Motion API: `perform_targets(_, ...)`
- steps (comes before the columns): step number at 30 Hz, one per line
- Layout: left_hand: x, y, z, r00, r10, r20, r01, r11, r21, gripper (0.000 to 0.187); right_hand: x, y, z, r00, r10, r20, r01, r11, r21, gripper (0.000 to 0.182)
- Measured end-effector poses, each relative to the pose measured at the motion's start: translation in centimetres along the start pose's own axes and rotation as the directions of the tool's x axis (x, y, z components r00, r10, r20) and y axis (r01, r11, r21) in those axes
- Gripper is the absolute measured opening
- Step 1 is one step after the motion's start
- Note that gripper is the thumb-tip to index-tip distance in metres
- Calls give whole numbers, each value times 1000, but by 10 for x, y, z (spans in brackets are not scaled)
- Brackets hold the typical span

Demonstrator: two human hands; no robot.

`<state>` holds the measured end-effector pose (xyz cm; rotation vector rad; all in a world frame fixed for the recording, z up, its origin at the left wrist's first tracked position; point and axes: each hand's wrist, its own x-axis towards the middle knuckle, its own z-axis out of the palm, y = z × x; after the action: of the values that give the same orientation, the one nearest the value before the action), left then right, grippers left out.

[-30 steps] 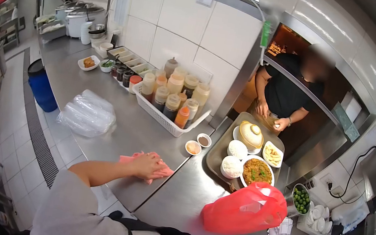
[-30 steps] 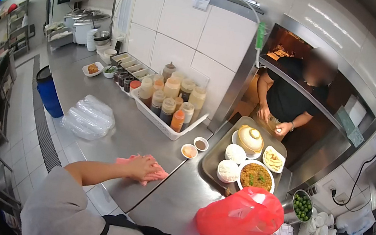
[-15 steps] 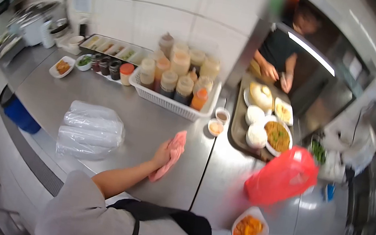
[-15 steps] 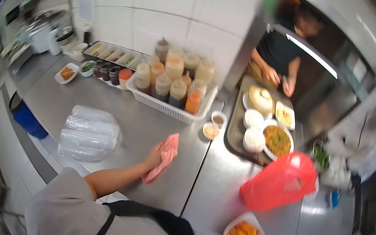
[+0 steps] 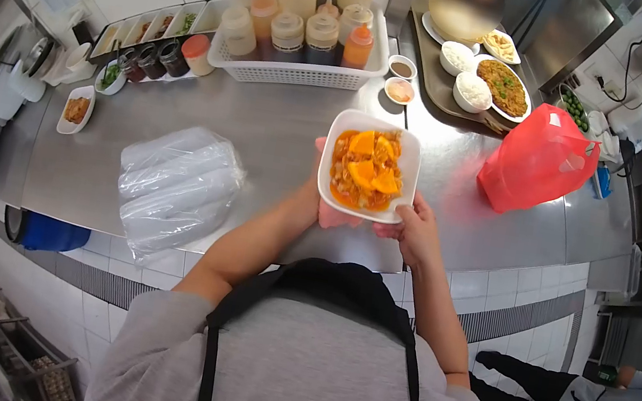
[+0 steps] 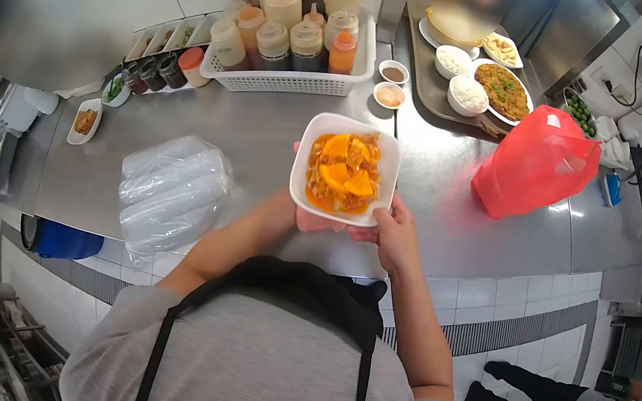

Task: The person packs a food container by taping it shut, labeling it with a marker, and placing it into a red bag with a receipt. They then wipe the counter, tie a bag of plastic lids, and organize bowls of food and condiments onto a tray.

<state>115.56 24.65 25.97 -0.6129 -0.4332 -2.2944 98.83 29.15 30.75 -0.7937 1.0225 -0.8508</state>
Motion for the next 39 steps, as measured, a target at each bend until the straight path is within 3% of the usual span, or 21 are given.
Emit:
perform_targets(1,-5,-6,2,1000,1,5,-1,1000,0,67,5,0,6,999,-39,-31,39,999,16,40)
perform_targets(2,-9,-12,2,929,185,-321,-149,980,132,60,9,1,10,995,-79,-63,81,996,31,39)
perform_targets(4,-22,-16,-13,605,492,-626,-149,843,518,45,18,1,17,990,-115,-83,116,993,6,40)
perform_targets(5,-31,-15,-24,610,492,-621,-154,843,516,45,22,1,19,984,-144,-101,143,990,-13,40)
perform_targets(7,-52,-12,-36,836,382,-393,-226,893,388,37,28,2,19,974,-191,-118,188,981,-43,41)
perform_targets(8,-54,-12,-3,607,559,-565,193,587,787,32,29,3,19,964,-232,-132,226,972,-63,42)
perform_targets(10,-61,-6,3,544,563,-623,-357,827,435,31,25,-2,12,977,-180,-111,171,982,-86,44)
perform_targets(12,-61,11,12,428,785,-448,-253,580,775,31,18,-5,9,993,-99,-64,91,989,-118,46)
perform_targets(13,-58,20,16,408,791,-456,-252,578,776,31,15,-4,9,995,-78,-56,71,991,-118,46)
perform_targets(15,-46,37,24,663,510,-548,-282,848,449,25,13,-4,7,998,38,47,-28,980,-196,44)
perform_targets(18,-36,47,14,712,484,-508,-370,875,313,29,17,-3,0,980,166,107,-149,977,-153,44)
perform_targets(22,-14,33,26,542,323,-776,-156,946,285,29,24,1,-7,980,181,83,-179,984,-20,45)
perform_targets(25,0,12,43,627,259,-734,-125,964,233,33,34,3,-26,995,94,-16,-93,993,71,40)
perform_targets(26,-22,18,15,550,319,-772,368,737,567,35,38,4,-35,991,21,-132,-13,998,61,38)
perform_targets(27,-46,27,-11,511,417,-751,743,225,630,38,42,4,-45,968,-49,-247,62,997,47,36)
perform_targets(28,-49,24,-3,526,400,-751,745,208,633,38,47,3,-56,947,-69,-313,87,995,43,34)
perform_targets(30,-49,13,25,670,497,-551,738,-531,417,41,60,1,-90,934,-69,-351,94,994,55,34)
perform_targets(31,-50,12,34,680,481,-553,727,-539,425,41,66,-2,-106,927,-61,-369,88,995,55,33)
perform_targets(33,-49,15,50,667,562,-490,656,-754,29,47,75,-12,-126,934,-48,-353,71,996,53,34)
perform_targets(36,-34,35,76,698,556,-451,664,-739,116,49,77,-24,-144,952,42,-305,-48,999,-14,32)
perform_targets(39,-27,69,106,766,550,-332,611,-784,111,47,72,-23,-156,808,-98,-581,-47,972,-230,29)
